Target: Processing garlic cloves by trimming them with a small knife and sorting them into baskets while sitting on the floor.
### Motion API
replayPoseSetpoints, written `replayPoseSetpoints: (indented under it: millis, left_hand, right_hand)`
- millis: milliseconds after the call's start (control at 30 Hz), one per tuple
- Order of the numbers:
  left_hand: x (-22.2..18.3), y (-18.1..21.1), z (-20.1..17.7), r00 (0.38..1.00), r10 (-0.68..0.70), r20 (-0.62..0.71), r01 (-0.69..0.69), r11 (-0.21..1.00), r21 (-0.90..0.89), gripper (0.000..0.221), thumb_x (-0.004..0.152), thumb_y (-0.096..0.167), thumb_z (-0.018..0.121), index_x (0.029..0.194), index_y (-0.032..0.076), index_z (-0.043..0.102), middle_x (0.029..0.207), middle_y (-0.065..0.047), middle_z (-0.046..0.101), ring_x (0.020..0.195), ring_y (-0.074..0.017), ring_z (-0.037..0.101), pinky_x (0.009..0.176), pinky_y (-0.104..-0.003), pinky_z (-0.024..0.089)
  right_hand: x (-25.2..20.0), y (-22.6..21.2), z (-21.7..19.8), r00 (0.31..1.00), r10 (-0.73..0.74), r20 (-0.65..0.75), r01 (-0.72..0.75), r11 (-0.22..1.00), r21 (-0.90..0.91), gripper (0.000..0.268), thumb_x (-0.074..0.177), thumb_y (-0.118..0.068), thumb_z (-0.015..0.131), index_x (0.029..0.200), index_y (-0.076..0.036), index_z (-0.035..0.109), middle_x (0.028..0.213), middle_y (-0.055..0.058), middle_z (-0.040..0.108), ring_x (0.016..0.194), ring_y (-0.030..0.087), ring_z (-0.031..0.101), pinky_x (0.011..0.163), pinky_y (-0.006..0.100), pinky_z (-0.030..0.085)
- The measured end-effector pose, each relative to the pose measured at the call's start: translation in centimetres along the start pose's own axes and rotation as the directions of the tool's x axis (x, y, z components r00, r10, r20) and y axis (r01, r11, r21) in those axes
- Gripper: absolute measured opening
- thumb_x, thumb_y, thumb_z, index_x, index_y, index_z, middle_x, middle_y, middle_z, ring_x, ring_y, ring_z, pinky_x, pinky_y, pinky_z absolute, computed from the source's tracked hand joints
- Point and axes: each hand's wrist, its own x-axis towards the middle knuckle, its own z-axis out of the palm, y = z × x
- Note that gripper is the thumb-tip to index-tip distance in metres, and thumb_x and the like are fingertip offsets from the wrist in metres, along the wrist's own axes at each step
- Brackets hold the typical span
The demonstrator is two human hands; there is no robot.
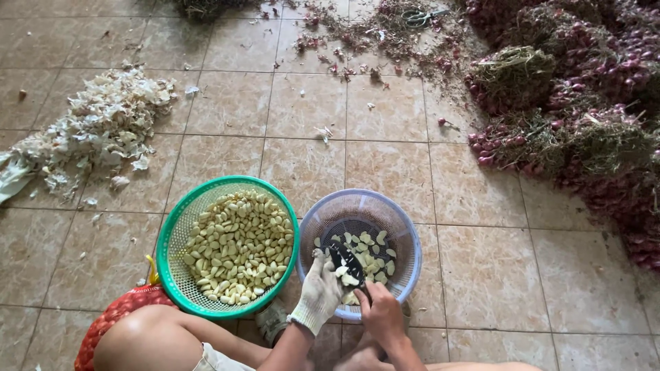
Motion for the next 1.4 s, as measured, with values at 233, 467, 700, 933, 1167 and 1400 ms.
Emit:
replayPoseSetpoints:
  millis: [233,467,700,933,1167,1400]
  left_hand:
    - [-1.8,0.7,2.5,0.987,-0.043,-0.156,0.071,0.981,0.178,0.073,0.095,0.068,0.043,0.125,0.002,0.057,0.117,-0.025,0.067,0.108,-0.0424,0.065,0.097,-0.058,0.053]
    - [0.3,0.9,1.2,0.878,0.449,0.168,-0.17,-0.034,0.985,0.053,0.096,0.056,0.044,0.092,0.01,0.069,0.092,-0.011,0.074,0.086,-0.0271,0.063,0.083,-0.04,0.043]
    - [2.4,0.7,-0.3,0.889,0.318,0.329,-0.328,-0.061,0.943,0.056,0.084,0.032,0.057,0.136,0.014,0.065,0.137,-0.004,0.071,0.126,-0.0175,0.066,0.11,-0.03,0.045]
    - [5.4,-0.4,-4.0,0.874,0.404,0.269,-0.215,-0.175,0.961,0.045,0.086,0.043,0.065,0.125,0.02,0.071,0.12,-0.005,0.076,0.112,-0.0222,0.07,0.098,-0.033,0.049]
    - [2.3,6.9,-4.9,0.461,0.639,0.615,-0.479,-0.404,0.779,0.036,0.092,0.013,0.065,0.125,0.004,0.072,0.125,-0.018,0.073,0.115,-0.0284,0.073,0.107,-0.035,0.053]
    - [6.3,18.2,-11.3,0.773,0.635,-0.011,0.348,-0.409,0.843,0.045,0.098,0.038,0.056,0.142,0.029,0.06,0.132,-0.01,0.068,0.116,-0.0337,0.067,0.096,-0.05,0.053]
  right_hand:
    - [1.8,-0.2,-1.2,0.997,0.03,-0.071,-0.035,0.996,-0.079,0.024,0.097,-0.034,0.064,0.101,-0.01,0.066,0.085,0.007,0.066,0.068,0.025,0.068,0.054,0.042,0.056]
    - [1.8,1.0,-0.9,0.98,-0.025,-0.198,-0.026,0.967,-0.253,0.044,0.087,-0.045,0.073,0.124,-0.02,0.069,0.097,0.0,0.065,0.077,0.028,0.071,0.059,0.047,0.059]
    - [1.8,1.6,-0.9,0.962,-0.049,-0.269,-0.025,0.964,-0.265,0.046,0.087,-0.042,0.073,0.126,-0.02,0.071,0.094,-0.001,0.063,0.072,0.029,0.07,0.061,0.048,0.059]
    - [2.1,2.7,0.1,0.963,-0.056,-0.265,-0.014,0.967,-0.256,0.047,0.082,-0.038,0.077,0.127,-0.026,0.071,0.099,0.002,0.064,0.082,0.03,0.069,0.07,0.047,0.054]
    - [2.3,2.8,0.4,0.952,0.104,-0.288,-0.18,0.951,-0.25,0.047,0.08,-0.044,0.078,0.126,-0.032,0.074,0.1,0.0,0.066,0.087,0.029,0.071,0.074,0.049,0.055]
    - [2.7,1.8,0.2,0.971,0.1,-0.217,-0.158,0.95,-0.268,0.052,0.084,-0.045,0.077,0.133,-0.027,0.071,0.099,0.0,0.067,0.08,0.025,0.071,0.07,0.045,0.063]
